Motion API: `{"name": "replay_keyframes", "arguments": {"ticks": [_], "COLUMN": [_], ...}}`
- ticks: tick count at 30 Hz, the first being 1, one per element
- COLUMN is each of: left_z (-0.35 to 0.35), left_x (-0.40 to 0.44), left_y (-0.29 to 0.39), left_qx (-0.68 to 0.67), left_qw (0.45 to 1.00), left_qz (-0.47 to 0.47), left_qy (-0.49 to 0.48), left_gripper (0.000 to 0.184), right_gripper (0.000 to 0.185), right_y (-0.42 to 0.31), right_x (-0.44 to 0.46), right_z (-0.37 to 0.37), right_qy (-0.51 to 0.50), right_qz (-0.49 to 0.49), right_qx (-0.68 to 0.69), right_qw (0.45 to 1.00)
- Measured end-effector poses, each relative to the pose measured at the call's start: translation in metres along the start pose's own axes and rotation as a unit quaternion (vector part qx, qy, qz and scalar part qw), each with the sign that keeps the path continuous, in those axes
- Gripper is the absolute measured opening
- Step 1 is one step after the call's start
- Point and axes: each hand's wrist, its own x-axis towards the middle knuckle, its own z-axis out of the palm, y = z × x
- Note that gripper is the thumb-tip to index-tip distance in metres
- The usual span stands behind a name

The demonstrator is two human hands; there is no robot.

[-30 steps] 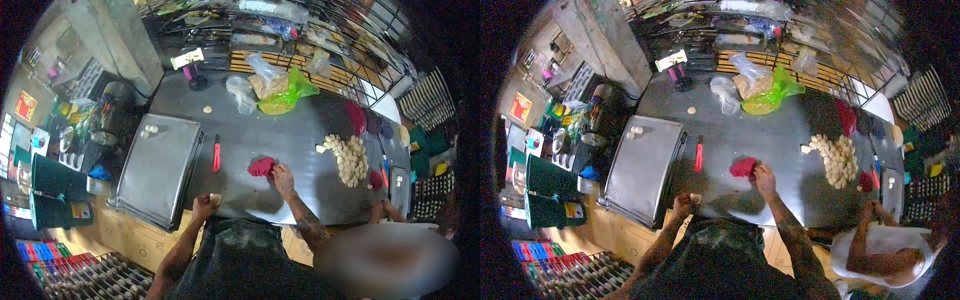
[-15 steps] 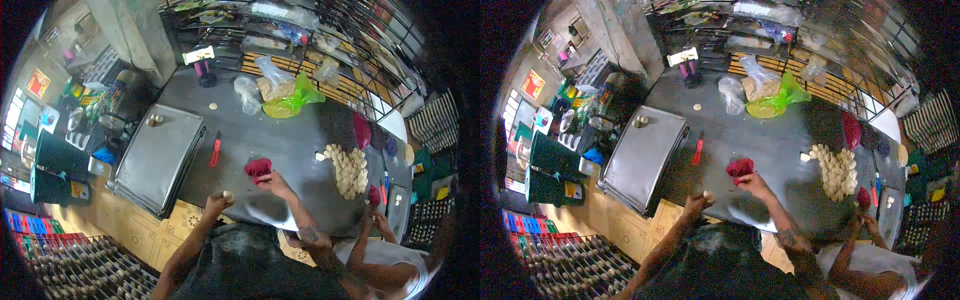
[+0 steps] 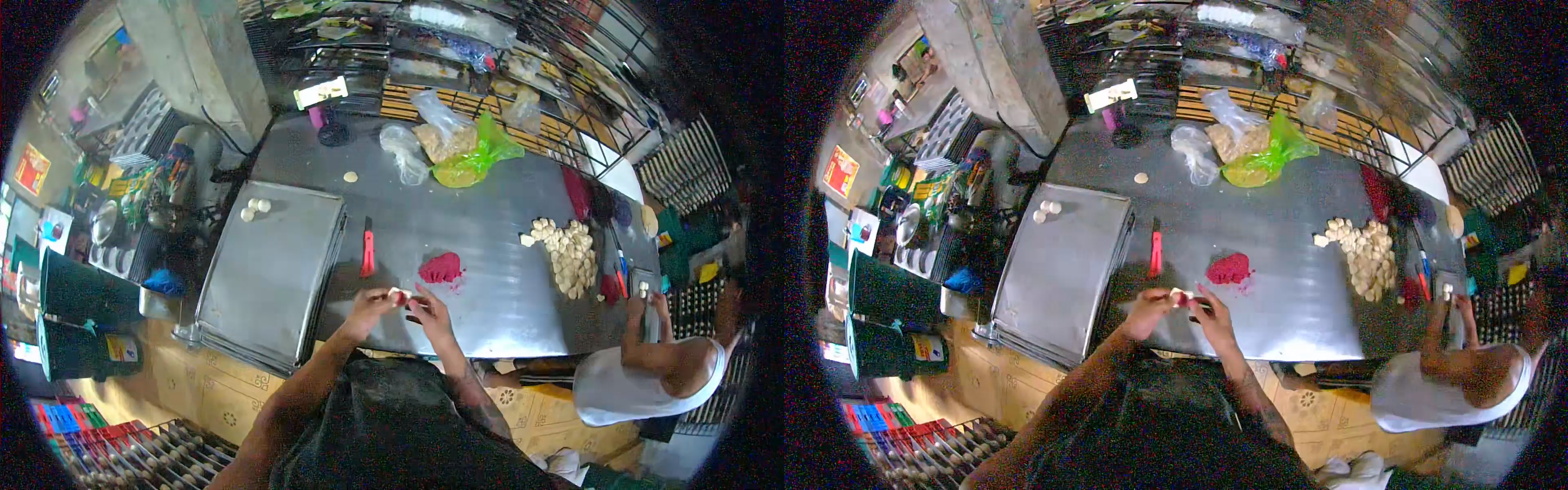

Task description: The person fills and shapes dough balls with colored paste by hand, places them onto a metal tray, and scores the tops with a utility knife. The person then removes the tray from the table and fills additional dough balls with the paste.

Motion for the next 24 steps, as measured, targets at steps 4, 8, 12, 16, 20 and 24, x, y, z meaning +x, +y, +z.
{"name": "replay_keyframes", "arguments": {"ticks": [4, 8, 12, 16, 20, 24], "left_z": [-0.005, 0.011, 0.036, 0.049, 0.089, 0.102], "left_x": [-0.005, -0.014, -0.013, 0.002, -0.005, -0.015], "left_y": [0.008, 0.01, -0.004, -0.021, -0.034, -0.068], "left_qx": [0.196, 0.367, 0.26, 0.104, -0.059, 0.152], "left_qw": [0.977, 0.912, 0.95, 0.993, 0.996, 0.979], "left_qz": [0.079, 0.181, 0.169, 0.044, -0.024, 0.102], "left_qy": [0.002, 0.036, 0.042, 0.047, 0.063, 0.086], "left_gripper": [0.025, 0.021, 0.019, 0.017, 0.013, 0.011], "right_gripper": [0.032, 0.026, 0.021, 0.029, 0.03, 0.034], "right_y": [0.025, 0.03, 0.028, 0.0, -0.009, -0.002], "right_x": [0.013, 0.017, 0.02, 0.023, 0.03, 0.041], "right_z": [0.003, -0.003, -0.03, -0.063, -0.098, -0.122], "right_qy": [-0.064, -0.038, -0.067, -0.133, -0.168, -0.165], "right_qz": [0.001, 0.014, -0.108, -0.157, -0.129, -0.149], "right_qx": [-0.03, -0.14, -0.328, -0.175, -0.271, -0.274], "right_qw": [0.998, 0.989, 0.936, 0.963, 0.939, 0.936]}}
